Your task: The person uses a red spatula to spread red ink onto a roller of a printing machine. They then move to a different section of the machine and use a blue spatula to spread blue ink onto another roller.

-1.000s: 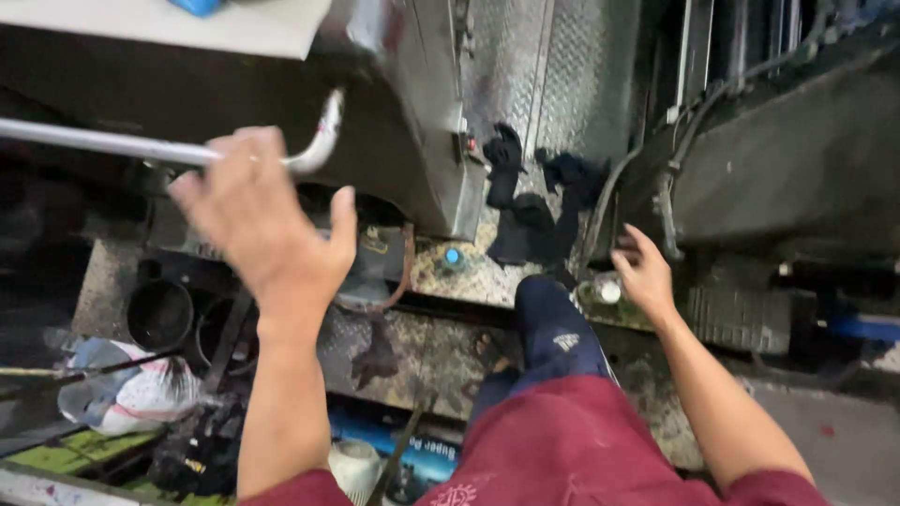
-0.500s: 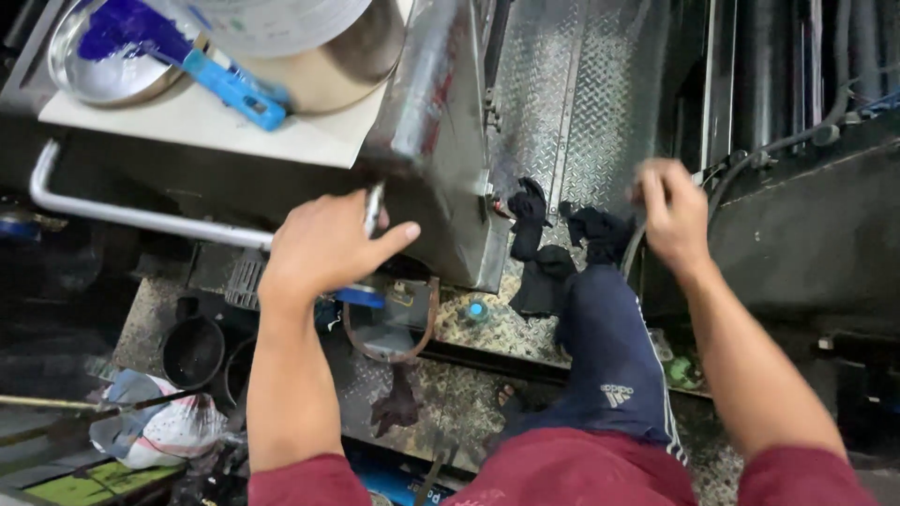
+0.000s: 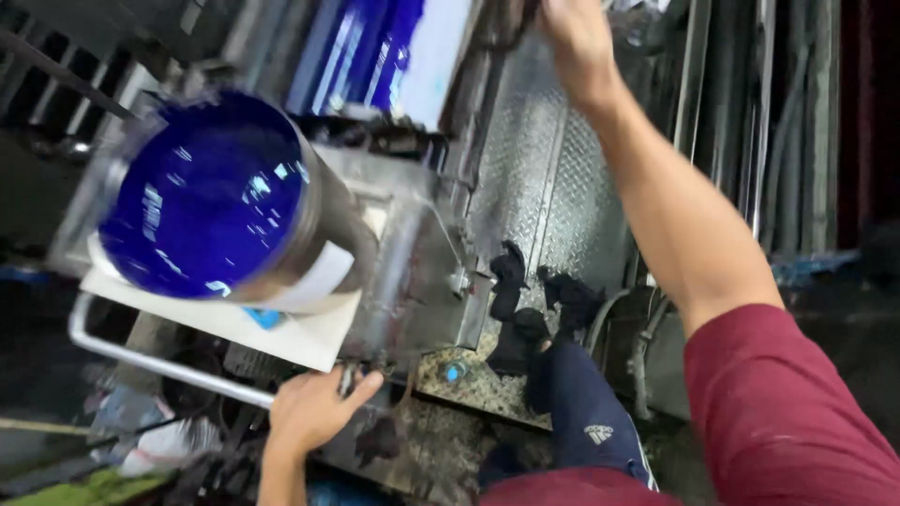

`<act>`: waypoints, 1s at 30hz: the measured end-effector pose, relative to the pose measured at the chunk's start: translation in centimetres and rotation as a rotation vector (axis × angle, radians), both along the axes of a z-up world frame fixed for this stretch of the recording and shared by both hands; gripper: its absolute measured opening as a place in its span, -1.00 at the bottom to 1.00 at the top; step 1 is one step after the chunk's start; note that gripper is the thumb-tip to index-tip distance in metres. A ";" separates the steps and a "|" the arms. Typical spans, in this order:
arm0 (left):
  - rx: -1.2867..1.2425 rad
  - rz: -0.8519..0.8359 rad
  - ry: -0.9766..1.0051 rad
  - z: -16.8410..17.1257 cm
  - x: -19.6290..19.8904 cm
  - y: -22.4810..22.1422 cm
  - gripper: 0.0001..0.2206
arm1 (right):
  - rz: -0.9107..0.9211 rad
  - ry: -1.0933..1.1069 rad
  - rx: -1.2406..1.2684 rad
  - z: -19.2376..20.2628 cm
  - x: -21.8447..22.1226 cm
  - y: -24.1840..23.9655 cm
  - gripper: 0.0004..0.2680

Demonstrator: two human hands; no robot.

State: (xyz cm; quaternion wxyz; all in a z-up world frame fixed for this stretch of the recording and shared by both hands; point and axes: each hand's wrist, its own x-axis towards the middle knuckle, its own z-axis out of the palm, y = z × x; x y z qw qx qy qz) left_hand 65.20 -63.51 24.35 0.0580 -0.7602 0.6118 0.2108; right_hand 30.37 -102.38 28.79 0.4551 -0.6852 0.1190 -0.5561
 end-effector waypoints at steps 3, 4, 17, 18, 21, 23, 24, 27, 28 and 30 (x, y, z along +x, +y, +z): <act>0.097 0.065 -0.007 -0.9 0.4 0.5 -0.34 | 0.280 -0.073 0.139 1.3 2.4 0.7 -0.66; 0.155 0.084 -0.027 -0.1 -0.2 0.2 -0.32 | 0.252 -0.154 0.222 0.5 2.5 0.7 -0.67; 0.030 0.156 -0.094 0.0 -0.5 0.9 -0.26 | -0.145 -0.055 0.421 3.8 1.0 1.2 -0.68; 0.032 0.156 -0.095 0.0 -0.6 0.6 -0.26 | -0.146 -0.056 0.424 4.8 -0.5 1.3 -0.68; -0.029 0.146 -0.020 0.4 -0.9 0.3 -0.31 | -0.309 0.159 0.410 6.8 -4.4 1.7 -0.73; -0.158 0.132 -0.035 0.7 -1.6 1.2 -0.37 | -0.241 0.195 0.230 6.4 -7.2 2.5 -0.70; -0.097 0.124 -0.025 0.7 -2.7 3.2 -0.37 | -0.244 0.215 0.289 6.4 -8.0 4.1 -0.70; -0.193 0.160 -0.074 0.7 -4.2 2.5 -0.49 | -0.310 0.311 0.337 8.5 -8.0 2.7 -0.70; -0.274 0.222 -0.043 1.2 -4.8 2.3 -0.54 | -0.357 0.406 0.280 8.5 -8.0 2.1 -0.68; -0.317 0.268 -0.014 2.3 -5.9 3.4 -0.57 | -0.407 0.507 0.264 8.2 -7.6 2.5 -0.65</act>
